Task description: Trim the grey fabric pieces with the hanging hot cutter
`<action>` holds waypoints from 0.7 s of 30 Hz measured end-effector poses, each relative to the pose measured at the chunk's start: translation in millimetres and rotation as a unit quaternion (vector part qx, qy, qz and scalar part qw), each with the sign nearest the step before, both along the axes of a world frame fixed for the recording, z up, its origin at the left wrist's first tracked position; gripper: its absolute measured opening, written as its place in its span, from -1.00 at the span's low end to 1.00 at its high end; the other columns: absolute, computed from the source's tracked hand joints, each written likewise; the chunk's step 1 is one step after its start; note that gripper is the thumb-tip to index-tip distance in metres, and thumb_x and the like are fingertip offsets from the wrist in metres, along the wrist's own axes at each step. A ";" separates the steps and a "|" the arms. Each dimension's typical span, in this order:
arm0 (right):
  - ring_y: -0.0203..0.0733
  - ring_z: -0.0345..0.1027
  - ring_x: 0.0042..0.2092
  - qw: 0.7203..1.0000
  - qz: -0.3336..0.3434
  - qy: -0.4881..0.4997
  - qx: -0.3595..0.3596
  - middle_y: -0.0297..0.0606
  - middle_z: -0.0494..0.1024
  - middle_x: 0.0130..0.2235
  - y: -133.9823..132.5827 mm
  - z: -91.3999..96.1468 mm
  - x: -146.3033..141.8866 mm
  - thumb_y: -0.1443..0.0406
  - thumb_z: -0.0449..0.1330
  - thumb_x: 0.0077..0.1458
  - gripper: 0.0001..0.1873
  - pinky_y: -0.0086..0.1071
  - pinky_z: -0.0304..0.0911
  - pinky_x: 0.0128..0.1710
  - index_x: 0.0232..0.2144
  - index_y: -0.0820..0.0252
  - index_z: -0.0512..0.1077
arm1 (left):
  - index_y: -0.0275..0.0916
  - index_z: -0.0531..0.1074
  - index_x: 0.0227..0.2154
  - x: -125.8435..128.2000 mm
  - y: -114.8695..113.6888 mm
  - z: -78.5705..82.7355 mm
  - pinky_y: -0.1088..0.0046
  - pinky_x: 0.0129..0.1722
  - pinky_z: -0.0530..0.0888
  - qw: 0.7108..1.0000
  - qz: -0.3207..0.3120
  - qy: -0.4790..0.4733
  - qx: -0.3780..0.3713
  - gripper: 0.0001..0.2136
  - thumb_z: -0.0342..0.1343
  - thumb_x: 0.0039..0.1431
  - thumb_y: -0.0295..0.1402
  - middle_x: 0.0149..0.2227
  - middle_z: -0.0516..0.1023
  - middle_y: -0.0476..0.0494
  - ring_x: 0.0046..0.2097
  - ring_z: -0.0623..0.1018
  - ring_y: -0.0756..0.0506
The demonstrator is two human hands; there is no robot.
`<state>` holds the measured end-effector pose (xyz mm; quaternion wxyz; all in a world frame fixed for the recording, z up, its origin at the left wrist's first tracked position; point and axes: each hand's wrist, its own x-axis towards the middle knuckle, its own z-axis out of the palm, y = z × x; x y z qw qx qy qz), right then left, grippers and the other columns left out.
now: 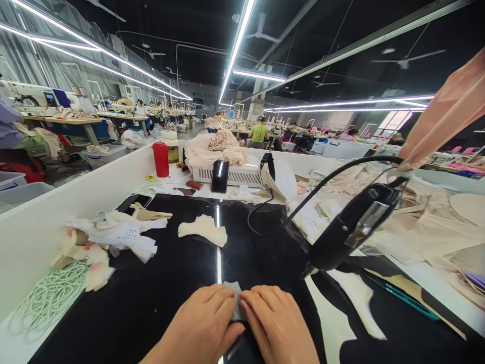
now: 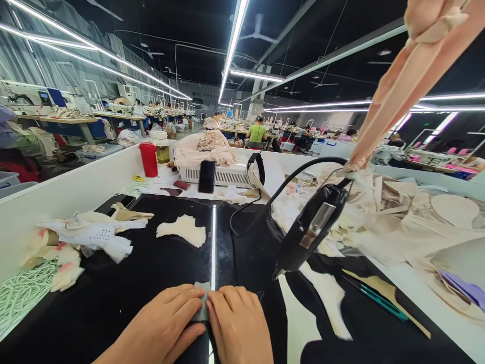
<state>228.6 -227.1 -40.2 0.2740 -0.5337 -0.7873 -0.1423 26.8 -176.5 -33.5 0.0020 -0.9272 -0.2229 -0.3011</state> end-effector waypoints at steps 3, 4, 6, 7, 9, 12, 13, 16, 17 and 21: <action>-0.05 0.52 -0.15 0.992 -0.011 -0.005 0.124 -0.20 0.64 -0.12 -15.5 17.9 21.8 0.35 0.20 0.30 -0.76 -0.18 0.32 -0.08 0.01 0.11 0.50 | -0.25 0.47 -0.08 -0.3 -0.8 0.2 0.27 -0.01 0.62 0.999 0.008 -0.011 -0.032 -0.70 -0.07 0.52 -0.16 -0.06 0.66 -0.14 -0.03 0.66 -0.18; -0.03 0.51 -0.15 0.984 -0.041 0.019 0.173 -0.19 0.63 -0.12 -20.4 25.0 29.7 0.37 0.25 0.26 -0.71 -0.15 0.31 -0.06 0.02 0.07 0.50 | -0.24 0.47 -0.09 -0.2 -1.5 -0.2 0.27 -0.01 0.62 0.999 0.010 -0.014 -0.039 -0.71 -0.03 0.50 -0.14 -0.06 0.66 -0.14 -0.03 0.66 -0.18; 0.06 0.49 -0.15 0.950 -0.138 0.129 0.248 -0.17 0.60 -0.14 -26.3 39.7 44.5 0.31 0.31 0.20 -0.68 -0.03 0.31 -0.04 0.01 -0.03 0.51 | -0.24 0.47 -0.09 0.2 -3.5 -1.6 0.27 -0.01 0.62 0.999 0.006 -0.019 -0.050 -0.72 0.03 0.47 -0.13 -0.07 0.66 -0.14 -0.03 0.65 -0.18; 0.13 0.48 -0.10 0.927 -0.174 0.201 0.266 -0.14 0.58 -0.11 -26.4 46.7 50.9 0.24 0.35 0.17 -0.62 0.05 0.30 0.00 0.05 -0.07 0.50 | -0.24 0.47 -0.10 0.4 -4.5 -2.6 0.28 -0.01 0.62 0.998 -0.001 -0.023 -0.052 -0.73 0.04 0.46 -0.12 -0.08 0.66 -0.13 -0.04 0.66 -0.18; 0.25 0.35 0.15 0.876 -0.176 0.365 0.263 -0.09 0.47 0.10 -20.2 58.6 61.9 0.12 0.41 0.08 -0.35 0.22 0.17 0.19 0.20 -0.14 0.37 | -0.23 0.46 -0.11 1.1 -6.3 -5.0 0.30 -0.02 0.61 0.998 -0.011 -0.037 -0.052 -0.71 0.03 0.47 -0.10 -0.11 0.67 -0.11 -0.05 0.66 -0.16; 0.21 0.06 0.39 0.840 -0.076 0.518 0.141 -0.16 0.29 0.31 -0.5 70.4 75.0 -0.02 0.44 -0.02 -0.02 0.27 -0.06 0.35 0.36 -0.26 0.08 | -0.22 0.46 -0.15 3.0 -6.9 -9.5 0.33 -0.06 0.61 0.998 -0.017 -0.059 -0.028 -0.66 -0.05 0.50 -0.06 -0.13 0.67 -0.08 -0.08 0.66 -0.15; 0.20 0.10 0.38 0.827 -0.049 0.553 0.090 -0.16 0.33 0.30 6.9 73.0 78.2 -0.06 0.42 -0.01 -0.03 0.27 -0.03 0.34 0.35 -0.25 0.09 | -0.22 0.46 -0.16 3.8 -6.5 -11.0 0.34 -0.07 0.61 0.998 -0.016 -0.064 -0.020 -0.65 -0.08 0.51 -0.06 -0.13 0.67 -0.08 -0.08 0.66 -0.14; 0.15 0.46 0.11 0.781 -0.012 0.624 0.001 -0.13 0.56 0.08 24.8 78.9 81.6 -0.08 0.39 0.03 -0.34 0.12 0.30 0.17 0.12 -0.06 0.39 | -0.22 0.47 -0.18 5.8 -4.9 -15.0 0.39 -0.11 0.59 0.997 -0.015 -0.080 0.007 -0.61 -0.13 0.52 -0.05 -0.16 0.67 -0.06 -0.12 0.67 -0.12; 0.08 0.54 -0.02 0.775 -0.010 0.632 -0.004 -0.16 0.60 -0.02 28.7 80.4 80.1 -0.06 0.39 0.04 -0.44 0.03 0.39 0.08 0.03 -0.02 0.45 | -0.22 0.47 -0.18 6.1 -4.5 -15.9 0.39 -0.11 0.59 0.996 -0.014 -0.083 0.017 -0.61 -0.13 0.52 -0.05 -0.16 0.67 -0.05 -0.12 0.67 -0.11; -0.16 0.55 -0.31 0.790 0.025 0.613 0.009 -0.31 0.59 -0.20 34.3 81.9 58.9 0.06 0.41 0.09 -0.61 -0.23 0.48 -0.21 -0.09 0.00 0.47 | -0.24 0.47 -0.15 6.1 -3.4 -17.6 0.44 -0.11 0.57 0.995 -0.018 -0.085 0.052 -0.62 -0.10 0.52 -0.06 -0.16 0.67 -0.04 -0.12 0.65 -0.08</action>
